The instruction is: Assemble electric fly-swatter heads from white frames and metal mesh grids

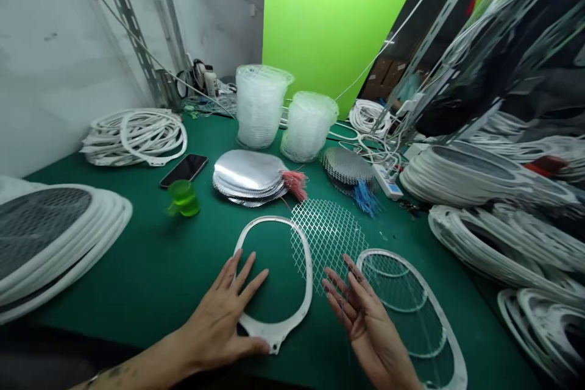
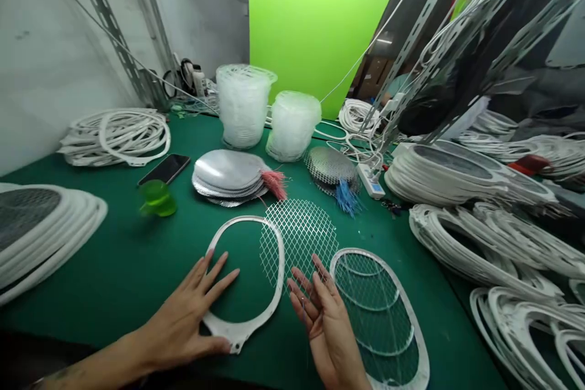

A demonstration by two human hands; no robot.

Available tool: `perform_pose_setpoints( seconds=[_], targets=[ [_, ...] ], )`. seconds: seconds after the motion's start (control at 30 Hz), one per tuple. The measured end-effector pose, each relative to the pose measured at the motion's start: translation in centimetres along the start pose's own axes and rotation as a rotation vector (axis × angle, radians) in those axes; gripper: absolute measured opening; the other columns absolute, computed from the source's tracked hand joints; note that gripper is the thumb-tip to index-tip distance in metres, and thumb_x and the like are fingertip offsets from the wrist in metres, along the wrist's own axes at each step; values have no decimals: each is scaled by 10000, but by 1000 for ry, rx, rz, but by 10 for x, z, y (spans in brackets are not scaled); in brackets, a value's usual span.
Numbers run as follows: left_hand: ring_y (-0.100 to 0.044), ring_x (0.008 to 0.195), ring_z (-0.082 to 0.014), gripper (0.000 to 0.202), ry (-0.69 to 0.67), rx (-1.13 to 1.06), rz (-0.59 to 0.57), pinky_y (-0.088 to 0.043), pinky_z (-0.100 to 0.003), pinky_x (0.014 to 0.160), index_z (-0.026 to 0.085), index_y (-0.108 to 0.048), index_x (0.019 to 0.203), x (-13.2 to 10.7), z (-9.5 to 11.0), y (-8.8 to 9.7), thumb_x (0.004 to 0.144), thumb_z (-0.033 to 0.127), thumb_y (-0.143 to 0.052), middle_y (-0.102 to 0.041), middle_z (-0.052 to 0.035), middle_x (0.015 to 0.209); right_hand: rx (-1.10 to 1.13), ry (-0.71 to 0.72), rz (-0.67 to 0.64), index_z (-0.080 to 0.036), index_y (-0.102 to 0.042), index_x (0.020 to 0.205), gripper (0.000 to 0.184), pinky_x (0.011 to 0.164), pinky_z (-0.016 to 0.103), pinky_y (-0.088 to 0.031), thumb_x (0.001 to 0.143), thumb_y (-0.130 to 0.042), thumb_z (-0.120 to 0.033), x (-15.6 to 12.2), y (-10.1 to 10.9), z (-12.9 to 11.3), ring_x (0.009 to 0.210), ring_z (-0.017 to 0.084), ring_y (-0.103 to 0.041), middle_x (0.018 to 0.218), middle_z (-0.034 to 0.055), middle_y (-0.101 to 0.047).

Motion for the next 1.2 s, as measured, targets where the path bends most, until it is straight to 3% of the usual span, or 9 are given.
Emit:
perform_pose_setpoints(
  seconds=[0.13, 0.23, 0.33, 0.5, 1.0, 1.2],
  targets=[
    [-97, 1442, -438, 1040, 17, -43, 74, -222, -632, 1120, 246, -168, 1542, 7, 12, 5, 735, 800, -517, -90, -102, 1606, -19, 3, -7, -285, -458, 1365, 763, 786, 273, -588, 697, -824, -315, -15, 2, 30, 1056, 259, -660, 1127, 92, -710],
    [-165, 1451, -365, 773, 162, -137, 173, -281, -585, 1127, 264, -319, 1489, -2, 7, 26, 855, 664, -507, -251, -63, 1576, -67, -9, 30, -309, -430, 1375, 877, 755, 250, -582, 617, -869, -352, -24, 0, 45, 1019, 252, -676, 1093, 64, -725],
    [-254, 1438, -290, 447, 322, -282, 325, -396, -507, 1089, 294, -503, 1325, -16, -6, 47, 941, 520, -465, -411, -23, 1497, -116, -15, 0, -327, -402, 1388, 896, 778, 263, -573, 621, -861, -397, -28, -15, 62, 1027, 250, -674, 1074, 51, -729],
    [-340, 1401, -249, 294, 334, -385, 463, -414, -466, 1089, 297, -582, 1177, -21, -20, 58, 942, 454, -501, -505, -10, 1411, -145, -46, -48, -299, -399, 1387, 882, 845, 322, -562, 636, -844, -426, -23, -41, 87, 1029, 259, -674, 1075, 69, -724],
    [-485, 1292, -274, 272, 328, -424, 436, -481, -466, 1026, 248, -663, 1038, -13, -38, 49, 943, 438, -493, -639, -48, 1238, -140, -65, -9, -252, -362, 1397, 846, 833, 284, -566, 692, -813, -376, -6, -46, 96, 1020, 239, -678, 1054, 70, -731],
    [-538, 1233, -232, 245, 273, -483, 376, -499, -392, 1012, 241, -656, 1034, 0, -28, 51, 949, 402, -491, -663, -39, 1185, -137, -119, 15, -215, -365, 1390, 885, 822, 301, -586, 657, -839, -356, 4, -42, 103, 1017, 256, -678, 1038, 76, -736]
  ],
)
Point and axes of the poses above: each hand's wrist, its own x-axis towards the middle knuckle, its own y-axis out of the back of the hand, z = x × y, the point moved 4 cm from there along x, towards the middle knuckle
